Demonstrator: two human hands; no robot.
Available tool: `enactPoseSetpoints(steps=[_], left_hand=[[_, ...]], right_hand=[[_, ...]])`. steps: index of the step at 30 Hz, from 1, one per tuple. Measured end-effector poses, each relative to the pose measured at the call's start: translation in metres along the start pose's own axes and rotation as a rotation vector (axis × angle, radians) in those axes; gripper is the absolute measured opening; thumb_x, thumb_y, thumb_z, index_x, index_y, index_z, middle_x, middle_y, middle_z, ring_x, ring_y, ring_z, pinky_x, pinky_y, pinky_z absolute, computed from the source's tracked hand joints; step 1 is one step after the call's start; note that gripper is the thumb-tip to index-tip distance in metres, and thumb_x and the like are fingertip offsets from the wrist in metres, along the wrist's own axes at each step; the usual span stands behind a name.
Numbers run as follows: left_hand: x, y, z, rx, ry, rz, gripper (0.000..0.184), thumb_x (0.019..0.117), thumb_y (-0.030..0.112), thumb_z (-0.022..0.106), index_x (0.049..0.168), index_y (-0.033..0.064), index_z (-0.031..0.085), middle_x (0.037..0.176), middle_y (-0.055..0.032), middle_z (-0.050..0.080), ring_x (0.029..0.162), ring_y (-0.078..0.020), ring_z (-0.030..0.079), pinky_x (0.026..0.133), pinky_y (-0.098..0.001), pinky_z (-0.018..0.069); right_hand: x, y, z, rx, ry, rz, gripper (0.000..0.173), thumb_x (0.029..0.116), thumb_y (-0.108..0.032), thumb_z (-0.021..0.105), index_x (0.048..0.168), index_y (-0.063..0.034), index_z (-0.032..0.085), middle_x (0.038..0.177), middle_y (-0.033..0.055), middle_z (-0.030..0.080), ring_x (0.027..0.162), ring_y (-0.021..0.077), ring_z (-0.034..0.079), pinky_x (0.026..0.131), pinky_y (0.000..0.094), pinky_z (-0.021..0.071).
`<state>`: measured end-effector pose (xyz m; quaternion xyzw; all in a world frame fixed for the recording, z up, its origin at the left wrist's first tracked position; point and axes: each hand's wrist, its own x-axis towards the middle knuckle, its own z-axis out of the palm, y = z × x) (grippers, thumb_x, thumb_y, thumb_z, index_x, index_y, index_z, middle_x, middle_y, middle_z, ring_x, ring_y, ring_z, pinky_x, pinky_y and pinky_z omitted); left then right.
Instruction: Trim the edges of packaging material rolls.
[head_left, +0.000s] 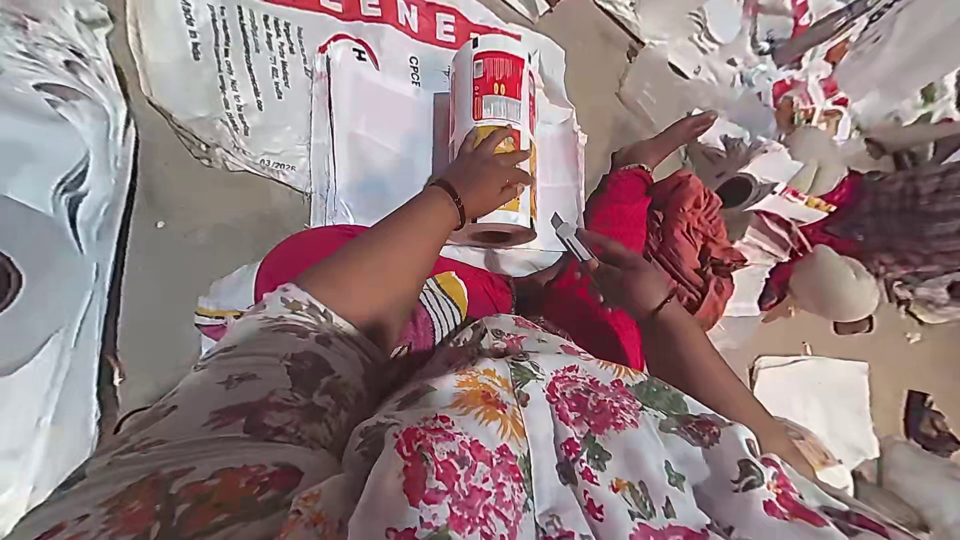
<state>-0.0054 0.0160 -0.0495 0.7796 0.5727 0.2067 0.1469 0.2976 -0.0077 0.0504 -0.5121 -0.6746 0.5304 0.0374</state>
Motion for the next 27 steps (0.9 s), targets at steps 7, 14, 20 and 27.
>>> enactPoseSetpoints(steps=[7,14,20,27], left_hand=[[0.023,-0.007,-0.002,0.077,0.162,0.135,0.044,0.1068,0.042,0.04,0.101,0.0136,0.074,0.121,-0.008,0.07,0.127,-0.0367,0.054,0.111,-0.0588,0.0349],[0.029,-0.012,0.002,0.063,0.189,0.144,0.054,0.1047,0.052,0.041,0.083,0.0111,0.069,0.096,-0.0115,0.067,0.111,-0.0397,0.056,0.101,-0.0613,0.0347],[0.026,-0.016,0.005,-0.002,0.236,0.178,0.057,0.1031,0.055,0.045,0.074,0.0142,0.074,0.115,-0.0092,0.07,0.132,-0.0382,0.049,0.116,-0.0633,0.0198],[0.021,-0.024,0.018,-0.207,0.413,0.129,0.059,0.1057,0.044,0.04,0.074,0.0042,0.07,0.09,-0.0141,0.069,0.108,-0.034,0.057,0.102,-0.0504,0.0364]], right_hand=[[0.038,0.069,0.016,0.569,-0.02,-0.068,0.054,0.1062,-0.019,0.04,0.159,-0.0286,0.036,0.091,0.001,0.066,0.045,0.0022,0.046,0.038,0.0157,0.0392],[0.083,0.073,0.007,0.733,-0.056,0.031,0.053,0.1078,-0.01,0.039,0.16,-0.0207,0.035,0.094,0.0054,0.069,0.05,0.0072,0.051,0.041,0.0194,0.0399],[0.092,0.086,0.007,0.807,-0.232,-0.095,0.058,0.1025,-0.016,0.046,0.159,-0.0226,0.034,0.098,0.0049,0.069,0.05,0.0042,0.054,0.042,0.0163,0.0457],[0.086,0.088,0.005,0.817,-0.242,-0.131,0.057,0.1029,-0.019,0.048,0.159,-0.0242,0.036,0.099,0.0037,0.07,0.05,0.0033,0.053,0.043,0.0157,0.0448]])
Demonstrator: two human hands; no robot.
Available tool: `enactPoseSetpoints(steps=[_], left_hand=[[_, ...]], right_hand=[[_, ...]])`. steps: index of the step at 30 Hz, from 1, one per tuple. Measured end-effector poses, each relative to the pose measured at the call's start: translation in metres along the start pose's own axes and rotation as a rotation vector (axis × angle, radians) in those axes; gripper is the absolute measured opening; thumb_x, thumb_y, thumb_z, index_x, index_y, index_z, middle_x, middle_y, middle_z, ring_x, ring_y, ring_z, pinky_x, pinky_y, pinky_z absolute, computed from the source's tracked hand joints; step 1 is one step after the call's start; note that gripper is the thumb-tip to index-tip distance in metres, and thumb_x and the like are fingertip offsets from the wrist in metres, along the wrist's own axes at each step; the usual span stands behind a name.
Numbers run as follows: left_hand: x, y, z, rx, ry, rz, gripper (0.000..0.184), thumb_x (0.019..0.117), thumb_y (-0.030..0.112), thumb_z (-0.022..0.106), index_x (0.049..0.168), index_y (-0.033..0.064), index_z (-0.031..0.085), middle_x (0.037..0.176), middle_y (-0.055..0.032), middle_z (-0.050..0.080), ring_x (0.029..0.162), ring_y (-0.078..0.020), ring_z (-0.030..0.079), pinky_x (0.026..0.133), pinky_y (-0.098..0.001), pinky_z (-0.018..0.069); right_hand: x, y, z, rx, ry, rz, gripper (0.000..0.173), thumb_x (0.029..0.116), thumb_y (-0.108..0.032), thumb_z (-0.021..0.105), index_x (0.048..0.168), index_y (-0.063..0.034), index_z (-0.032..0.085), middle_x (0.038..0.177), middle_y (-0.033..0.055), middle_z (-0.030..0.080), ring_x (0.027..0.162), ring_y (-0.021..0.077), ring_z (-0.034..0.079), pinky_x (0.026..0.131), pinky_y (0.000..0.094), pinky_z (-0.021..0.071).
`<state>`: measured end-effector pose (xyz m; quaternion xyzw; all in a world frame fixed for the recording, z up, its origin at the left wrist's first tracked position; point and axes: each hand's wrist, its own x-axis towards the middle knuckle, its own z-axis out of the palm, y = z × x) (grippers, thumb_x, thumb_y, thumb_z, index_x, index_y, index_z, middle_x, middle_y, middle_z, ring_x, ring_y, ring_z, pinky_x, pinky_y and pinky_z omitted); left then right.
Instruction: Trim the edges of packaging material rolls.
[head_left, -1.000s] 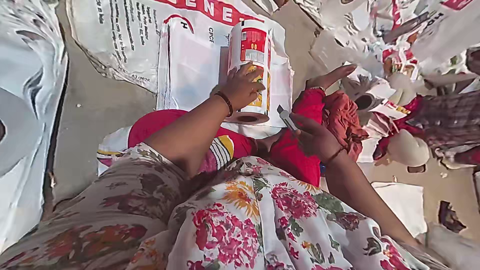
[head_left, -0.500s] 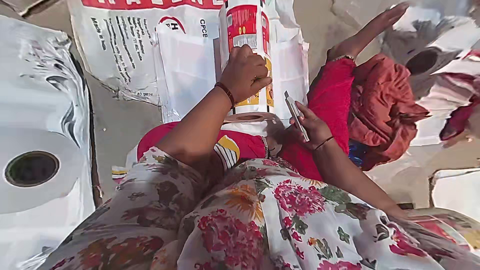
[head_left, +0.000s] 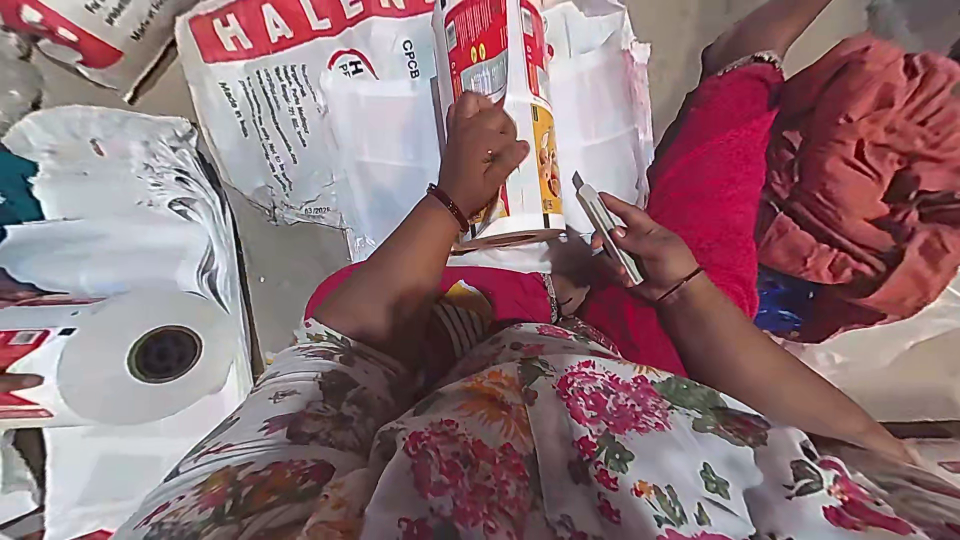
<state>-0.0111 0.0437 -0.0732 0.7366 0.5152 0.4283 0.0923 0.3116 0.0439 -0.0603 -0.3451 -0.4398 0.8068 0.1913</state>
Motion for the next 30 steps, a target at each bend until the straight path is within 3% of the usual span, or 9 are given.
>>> enactPoseSetpoints(steps=[3,11,15,18,21,24,27,29,30], left_hand=[[-0.005,0.0,-0.004,-0.108,0.076,-0.202,0.051,0.1044,0.032,0.042,0.083,-0.0069,0.066,0.082,-0.0182,0.066,0.085,-0.025,0.065,0.084,-0.0418,0.0531],[-0.01,0.005,-0.022,-0.135,0.345,-0.271,0.045,0.1015,0.02,0.051,0.063,-0.0021,0.055,0.067,-0.0052,0.053,0.071,-0.0097,0.055,0.07,-0.0263,0.0474],[-0.009,0.013,-0.024,-0.069,0.303,-0.299,0.042,0.1,0.017,0.055,0.063,-0.0026,0.059,0.07,-0.0098,0.059,0.076,-0.0179,0.06,0.075,-0.0346,0.0509],[-0.003,0.033,-0.038,0.115,0.079,-0.439,0.046,0.0998,0.027,0.062,0.063,-0.0011,0.057,0.079,-0.0148,0.06,0.083,-0.0279,0.062,0.079,-0.0461,0.0519],[-0.001,0.054,-0.049,0.208,-0.018,-0.591,0.022,0.0907,0.017,0.077,0.094,-0.001,0.065,0.123,-0.0231,0.06,0.106,-0.0387,0.065,0.088,-0.0555,0.0567],[-0.004,0.059,-0.056,0.153,0.002,-0.754,0.075,0.0807,0.012,0.086,0.146,0.0096,0.049,0.161,-0.0235,0.034,0.112,-0.0451,0.065,0.087,-0.0603,0.0588],[-0.004,0.049,-0.061,0.066,-0.079,-0.855,0.055,0.0901,0.023,0.08,0.135,0.0001,0.058,0.144,-0.03,0.052,0.117,-0.0471,0.063,0.097,-0.0639,0.0525],[0.002,0.038,-0.066,0.039,-0.219,-0.855,0.041,0.1005,0.031,0.068,0.123,-0.0031,0.066,0.125,-0.0284,0.066,0.116,-0.0435,0.065,0.1,-0.0629,0.0496],[0.004,0.036,-0.07,0.03,-0.281,-0.852,0.042,0.1037,0.033,0.063,0.125,-0.002,0.066,0.127,-0.0263,0.065,0.12,-0.0416,0.063,0.103,-0.0619,0.0479]], right_hand=[[0.002,0.0,-0.001,-0.019,0.022,0.01,0.057,0.1025,-0.018,0.046,0.158,-0.0234,0.035,0.099,0.0045,0.07,0.05,0.0038,0.054,0.042,0.0167,0.0456],[0.009,0.003,0.002,-0.041,0.143,0.043,0.053,0.1073,-0.011,0.039,0.16,-0.0207,0.033,0.097,0.0066,0.069,0.052,0.0055,0.054,0.044,0.0179,0.0438],[0.006,0.002,0.004,-0.084,0.163,0.067,0.053,0.1083,-0.013,0.038,0.16,-0.0208,0.032,0.098,0.0068,0.068,0.052,0.0071,0.052,0.044,0.0201,0.0429],[0.003,0.002,0.009,-0.121,0.185,0.075,0.054,0.1077,-0.011,0.04,0.16,-0.0199,0.031,0.098,0.0087,0.068,0.051,0.0088,0.053,0.044,0.0214,0.0439],[0.013,-0.012,0.021,-0.326,0.241,0.074,0.056,0.1068,-0.008,0.044,0.161,-0.0175,0.031,0.099,0.0101,0.068,0.051,0.0111,0.054,0.044,0.025,0.0456],[0.044,-0.044,0.048,-0.707,0.322,0.089,0.055,0.1076,-0.012,0.048,0.16,-0.0221,0.034,0.103,0.0099,0.071,0.054,0.0133,0.057,0.047,0.0289,0.0485],[0.094,-0.084,0.078,-0.95,0.378,0.083,0.055,0.1093,-0.017,0.049,0.161,-0.0276,0.034,0.109,0.014,0.07,0.062,0.0205,0.064,0.055,0.0368,0.0544],[0.135,-0.107,0.088,-1.039,0.37,0.038,0.056,0.108,-0.017,0.051,0.161,-0.0232,0.035,0.116,0.0211,0.068,0.072,0.0296,0.068,0.064,0.0472,0.0579],[0.155,-0.116,0.091,-1.092,0.37,0.023,0.056,0.1072,-0.018,0.051,0.16,-0.0211,0.036,0.12,0.0228,0.067,0.08,0.0331,0.07,0.07,0.0515,0.0594]])
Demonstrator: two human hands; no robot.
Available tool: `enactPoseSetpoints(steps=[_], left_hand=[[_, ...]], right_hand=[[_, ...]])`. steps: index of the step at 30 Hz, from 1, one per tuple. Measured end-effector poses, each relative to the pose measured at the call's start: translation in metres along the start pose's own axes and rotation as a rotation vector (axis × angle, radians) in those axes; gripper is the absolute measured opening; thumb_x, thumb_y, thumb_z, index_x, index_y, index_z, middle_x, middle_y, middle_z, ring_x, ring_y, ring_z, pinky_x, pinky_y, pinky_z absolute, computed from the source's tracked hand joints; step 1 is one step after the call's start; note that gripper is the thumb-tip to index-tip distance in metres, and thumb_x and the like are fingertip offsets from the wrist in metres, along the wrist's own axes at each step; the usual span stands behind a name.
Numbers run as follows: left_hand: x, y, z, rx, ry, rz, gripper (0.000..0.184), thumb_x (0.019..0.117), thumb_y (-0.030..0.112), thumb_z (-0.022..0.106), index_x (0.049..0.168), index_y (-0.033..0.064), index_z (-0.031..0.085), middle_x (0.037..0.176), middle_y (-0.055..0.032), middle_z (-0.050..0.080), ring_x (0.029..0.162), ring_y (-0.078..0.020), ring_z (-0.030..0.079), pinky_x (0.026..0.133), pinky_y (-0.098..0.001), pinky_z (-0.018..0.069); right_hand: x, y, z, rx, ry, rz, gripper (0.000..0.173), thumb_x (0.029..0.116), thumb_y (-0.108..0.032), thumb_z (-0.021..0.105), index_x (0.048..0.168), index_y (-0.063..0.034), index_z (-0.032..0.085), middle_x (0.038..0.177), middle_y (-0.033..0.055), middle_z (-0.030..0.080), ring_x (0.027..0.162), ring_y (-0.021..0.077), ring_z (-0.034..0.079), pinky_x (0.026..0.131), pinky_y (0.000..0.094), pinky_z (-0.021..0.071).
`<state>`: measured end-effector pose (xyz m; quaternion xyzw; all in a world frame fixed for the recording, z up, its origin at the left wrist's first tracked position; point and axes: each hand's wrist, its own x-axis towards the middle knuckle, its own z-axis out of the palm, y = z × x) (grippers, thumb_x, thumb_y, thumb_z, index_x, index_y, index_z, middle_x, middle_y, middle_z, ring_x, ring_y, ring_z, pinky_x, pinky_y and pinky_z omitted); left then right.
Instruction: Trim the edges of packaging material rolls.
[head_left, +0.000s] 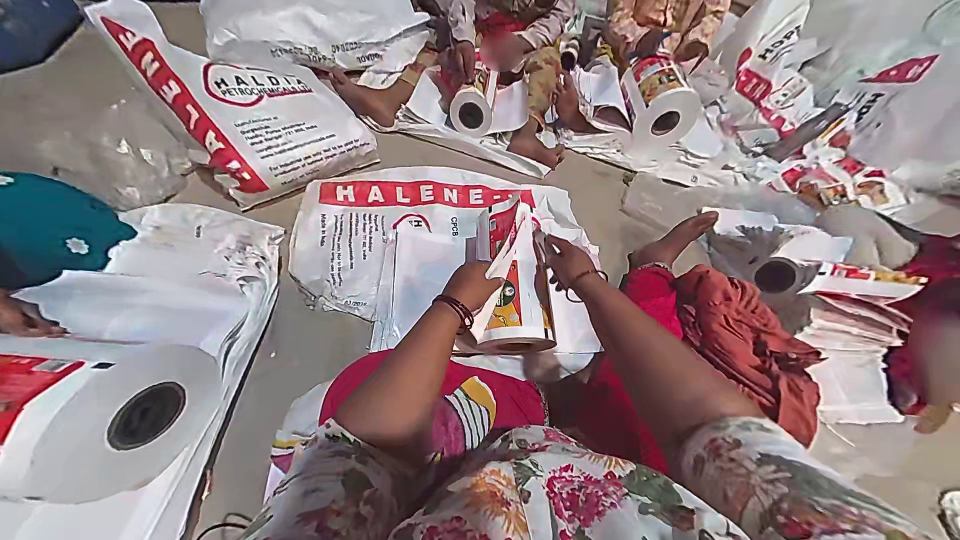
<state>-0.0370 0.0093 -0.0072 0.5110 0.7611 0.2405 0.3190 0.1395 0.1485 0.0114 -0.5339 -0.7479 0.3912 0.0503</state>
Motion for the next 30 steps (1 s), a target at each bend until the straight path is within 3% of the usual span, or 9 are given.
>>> enactPoseSetpoints(steps=[3,5,8,12,17,23,28,30], left_hand=[[0.007,-0.006,-0.006,-0.002,-0.087,0.029,0.042,0.1057,0.033,0.058,0.128,-0.0014,0.065,0.132,-0.0242,0.064,0.125,-0.0381,0.061,0.108,-0.0606,0.0457],[0.013,-0.01,-0.01,-0.005,-0.118,0.044,0.04,0.1049,0.032,0.059,0.127,-0.0003,0.066,0.134,-0.0215,0.063,0.127,-0.0353,0.06,0.11,-0.0587,0.0451],[0.018,-0.01,-0.016,0.018,-0.158,0.025,0.041,0.1042,0.033,0.06,0.128,0.0016,0.067,0.137,-0.0203,0.063,0.131,-0.0358,0.058,0.111,-0.0605,0.0434],[0.019,-0.009,-0.02,0.044,-0.2,-0.015,0.041,0.1033,0.036,0.06,0.125,0.0024,0.068,0.124,-0.0225,0.068,0.121,-0.0388,0.064,0.104,-0.0645,0.0464],[0.011,-0.002,-0.023,-0.076,-0.197,-0.049,0.038,0.1015,0.03,0.064,0.125,0.0014,0.069,0.12,-0.0241,0.069,0.118,-0.0399,0.065,0.103,-0.0645,0.0462],[0.01,-0.01,-0.019,-0.14,-0.181,-0.048,0.042,0.103,0.03,0.062,0.13,-0.0008,0.065,0.124,-0.0258,0.067,0.12,-0.0408,0.063,0.104,-0.0639,0.0457],[0.011,-0.019,-0.025,-0.185,-0.191,-0.05,0.041,0.1026,0.029,0.063,0.13,-0.001,0.065,0.125,-0.026,0.067,0.122,-0.0404,0.062,0.106,-0.0633,0.0444],[0.015,-0.021,-0.027,-0.179,-0.207,-0.036,0.041,0.1022,0.028,0.063,0.131,-0.0009,0.065,0.126,-0.026,0.067,0.123,-0.0406,0.062,0.107,-0.0638,0.0441]], right_hand=[[0.043,-0.031,0.0,-0.097,0.042,-0.009,0.054,0.1058,-0.018,0.052,0.159,-0.0146,0.039,0.129,0.0276,0.063,0.106,0.0428,0.068,0.091,0.0625,0.054],[0.067,-0.046,-0.002,-0.181,0.083,-0.024,0.053,0.1038,-0.019,0.052,0.156,-0.0135,0.042,0.125,0.0248,0.066,0.104,0.0403,0.069,0.089,0.0612,0.0553],[0.083,-0.066,-0.007,-0.314,0.084,-0.05,0.046,0.1052,-0.02,0.051,0.149,-0.0087,0.05,0.13,0.0249,0.065,0.115,0.0417,0.066,0.098,0.0637,0.0498],[0.078,-0.081,-0.019,-0.42,-0.046,-0.069,0.045,0.1122,-0.036,0.038,0.143,-0.009,0.055,0.113,0.0218,0.068,0.09,0.0362,0.07,0.08,0.0564,0.057],[0.044,-0.091,-0.035,-0.616,-0.217,-0.039,0.048,0.1132,-0.038,0.033,0.143,-0.0063,0.055,0.114,0.0245,0.066,0.091,0.0384,0.068,0.081,0.0571,0.0542],[0.06,-0.087,-0.041,-0.526,-0.065,-0.045,0.046,0.1122,-0.036,0.036,0.141,-0.006,0.056,0.113,0.0226,0.069,0.087,0.0357,0.07,0.079,0.0558,0.0568],[0.071,-0.098,-0.033,-0.487,-0.078,0.01,0.043,0.112,-0.031,0.039,0.147,-0.0112,0.052,0.114,0.0183,0.069,0.078,0.0266,0.067,0.072,0.0449,0.0555],[0.078,-0.098,-0.03,-0.552,-0.098,-0.013,0.043,0.112,-0.032,0.039,0.143,-0.0084,0.056,0.115,0.0195,0.069,0.083,0.0298,0.069,0.076,0.0486,0.0564]])
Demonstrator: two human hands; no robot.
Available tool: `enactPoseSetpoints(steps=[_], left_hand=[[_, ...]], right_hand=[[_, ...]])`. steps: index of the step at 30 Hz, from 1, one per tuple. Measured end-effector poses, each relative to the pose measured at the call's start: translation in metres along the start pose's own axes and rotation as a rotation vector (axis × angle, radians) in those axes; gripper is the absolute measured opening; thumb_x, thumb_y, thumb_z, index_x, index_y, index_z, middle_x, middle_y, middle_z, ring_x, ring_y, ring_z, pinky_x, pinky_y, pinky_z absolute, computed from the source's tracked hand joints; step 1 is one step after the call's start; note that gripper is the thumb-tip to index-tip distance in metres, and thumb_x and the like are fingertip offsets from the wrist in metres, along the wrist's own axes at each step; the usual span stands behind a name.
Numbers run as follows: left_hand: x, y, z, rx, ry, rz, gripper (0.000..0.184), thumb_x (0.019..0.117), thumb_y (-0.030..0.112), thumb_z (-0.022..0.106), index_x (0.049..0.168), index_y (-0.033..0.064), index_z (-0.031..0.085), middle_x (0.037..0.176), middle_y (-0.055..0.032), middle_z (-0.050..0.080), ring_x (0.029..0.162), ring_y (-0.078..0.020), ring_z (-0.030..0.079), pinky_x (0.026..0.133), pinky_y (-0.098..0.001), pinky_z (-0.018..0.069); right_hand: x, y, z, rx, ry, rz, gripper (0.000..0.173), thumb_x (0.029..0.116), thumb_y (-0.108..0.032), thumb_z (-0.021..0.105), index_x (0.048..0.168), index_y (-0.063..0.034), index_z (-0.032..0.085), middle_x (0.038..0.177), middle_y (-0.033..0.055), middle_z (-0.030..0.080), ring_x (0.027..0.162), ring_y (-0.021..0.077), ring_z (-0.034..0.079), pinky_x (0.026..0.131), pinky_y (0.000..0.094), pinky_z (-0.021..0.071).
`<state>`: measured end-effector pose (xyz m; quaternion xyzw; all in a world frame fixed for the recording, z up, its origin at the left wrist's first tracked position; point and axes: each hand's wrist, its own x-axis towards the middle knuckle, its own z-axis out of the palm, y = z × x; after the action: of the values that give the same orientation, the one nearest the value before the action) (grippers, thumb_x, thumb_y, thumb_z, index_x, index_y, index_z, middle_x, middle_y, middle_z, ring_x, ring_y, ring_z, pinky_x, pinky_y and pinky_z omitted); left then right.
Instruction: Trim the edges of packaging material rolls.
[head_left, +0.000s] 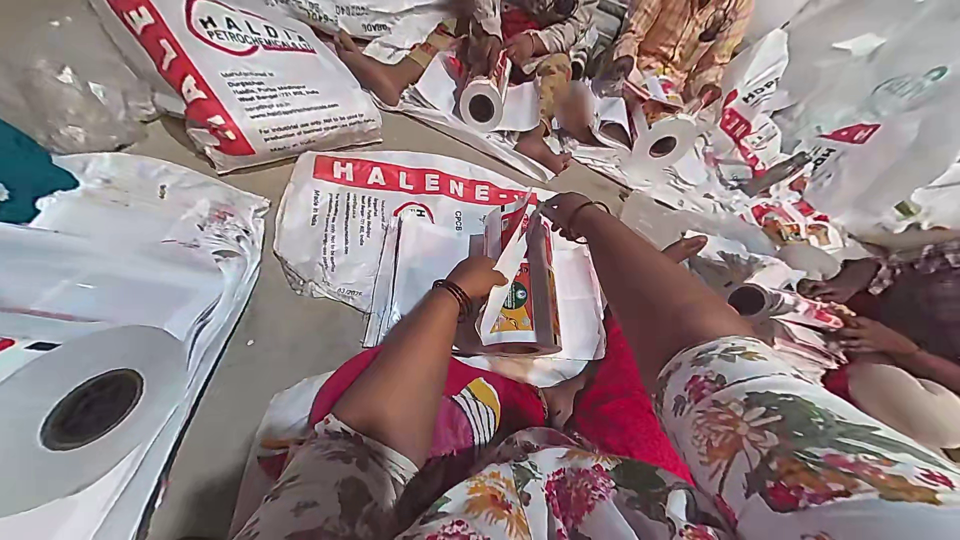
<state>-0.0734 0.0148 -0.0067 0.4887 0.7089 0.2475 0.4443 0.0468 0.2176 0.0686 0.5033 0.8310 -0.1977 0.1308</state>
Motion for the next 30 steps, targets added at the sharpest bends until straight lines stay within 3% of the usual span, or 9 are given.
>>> enactPoseSetpoints(steps=[2,6,11,14,17,19,23,27,30], left_hand=[[0.005,0.001,-0.002,0.008,-0.015,0.005,0.041,0.101,0.027,0.065,0.13,-0.0016,0.065,0.125,-0.0262,0.067,0.122,-0.0406,0.062,0.106,-0.0642,0.0441],[0.005,0.003,-0.007,0.023,-0.049,0.008,0.04,0.1,0.025,0.066,0.127,-0.0047,0.065,0.123,-0.0274,0.066,0.12,-0.041,0.062,0.104,-0.0634,0.0446],[0.006,0.0,-0.011,0.0,-0.053,0.016,0.035,0.0974,0.022,0.068,0.118,-0.0059,0.067,0.115,-0.0261,0.068,0.113,-0.039,0.064,0.099,-0.0621,0.0471],[0.006,-0.002,-0.01,-0.047,-0.037,-0.003,0.033,0.0954,0.021,0.069,0.113,-0.007,0.068,0.111,-0.0263,0.069,0.109,-0.0388,0.066,0.097,-0.0621,0.0487],[-0.001,-0.006,-0.007,-0.083,-0.015,0.018,0.033,0.0963,0.021,0.068,0.114,-0.0078,0.067,0.113,-0.0268,0.068,0.11,-0.0384,0.065,0.098,-0.0616,0.0483],[-0.004,-0.002,-0.008,-0.059,-0.003,0.03,0.034,0.098,0.02,0.067,0.115,-0.0091,0.066,0.115,-0.0281,0.067,0.112,-0.0395,0.064,0.1,-0.0618,0.0473],[-0.017,0.001,-0.007,-0.012,0.074,-0.022,0.034,0.0961,0.018,0.068,0.115,-0.0103,0.066,0.116,-0.0296,0.067,0.114,-0.0425,0.063,0.1,-0.0641,0.0464],[-0.028,-0.012,-0.025,0.167,0.208,-0.168,0.038,0.0947,0.022,0.069,0.113,-0.0114,0.067,0.12,-0.032,0.066,0.119,-0.0473,0.061,0.101,-0.0697,0.0439],[-0.037,-0.047,-0.037,0.238,0.312,-0.369,0.043,0.0896,0.025,0.074,0.112,-0.012,0.068,0.12,-0.0339,0.066,0.119,-0.0497,0.062,0.099,-0.0726,0.044]], right_hand=[[0.009,0.002,-0.001,-0.092,-0.018,-0.014,0.044,0.1121,-0.033,0.038,0.14,-0.0062,0.058,0.116,0.0203,0.069,0.09,0.0335,0.071,0.082,0.0531,0.0564],[0.003,0.002,-0.013,-0.232,-0.107,-0.05,0.041,0.1122,-0.03,0.039,0.141,-0.0067,0.057,0.111,0.0198,0.069,0.084,0.031,0.068,0.076,0.0509,0.055],[-0.037,0.011,-0.019,-0.148,-0.257,-0.058,0.05,0.1112,-0.046,0.039,0.154,-0.0212,0.047,0.101,0.0147,0.066,0.065,0.0207,0.056,0.061,0.0394,0.049],[-0.065,0.024,-0.007,-0.1,-0.308,-0.053,0.052,0.1097,-0.048,0.042,0.157,-0.0254,0.043,0.098,0.0147,0.068,0.065,0.0216,0.057,0.06,0.0403,0.05],[-0.1,0.042,0.036,0.195,-0.175,0.01,0.05,0.1106,-0.037,0.047,0.158,-0.0247,0.04,0.101,0.0172,0.07,0.064,0.0238,0.06,0.06,0.043,0.0518],[-0.13,0.043,0.081,0.573,0.023,0.005,0.051,0.1102,-0.024,0.047,0.16,-0.024,0.035,0.1,0.0156,0.069,0.059,0.0199,0.058,0.053,0.0373,0.0502],[-0.163,0.024,0.162,1.28,0.167,-0.128,0.055,0.1092,-0.008,0.038,0.162,-0.0213,0.027,0.086,0.0096,0.063,0.055,0.0147,0.056,0.051,0.031,0.0508],[-0.157,0.026,0.172,1.355,0.174,-0.172,0.056,0.1102,-0.009,0.037,0.163,-0.0197,0.025,0.088,0.0131,0.064,0.063,0.0199,0.063,0.062,0.0382,0.0578],[-0.154,0.031,0.169,1.329,0.161,-0.152,0.056,0.1106,-0.01,0.039,0.163,-0.0196,0.024,0.089,0.0132,0.065,0.061,0.0196,0.063,0.059,0.0366,0.0576]])
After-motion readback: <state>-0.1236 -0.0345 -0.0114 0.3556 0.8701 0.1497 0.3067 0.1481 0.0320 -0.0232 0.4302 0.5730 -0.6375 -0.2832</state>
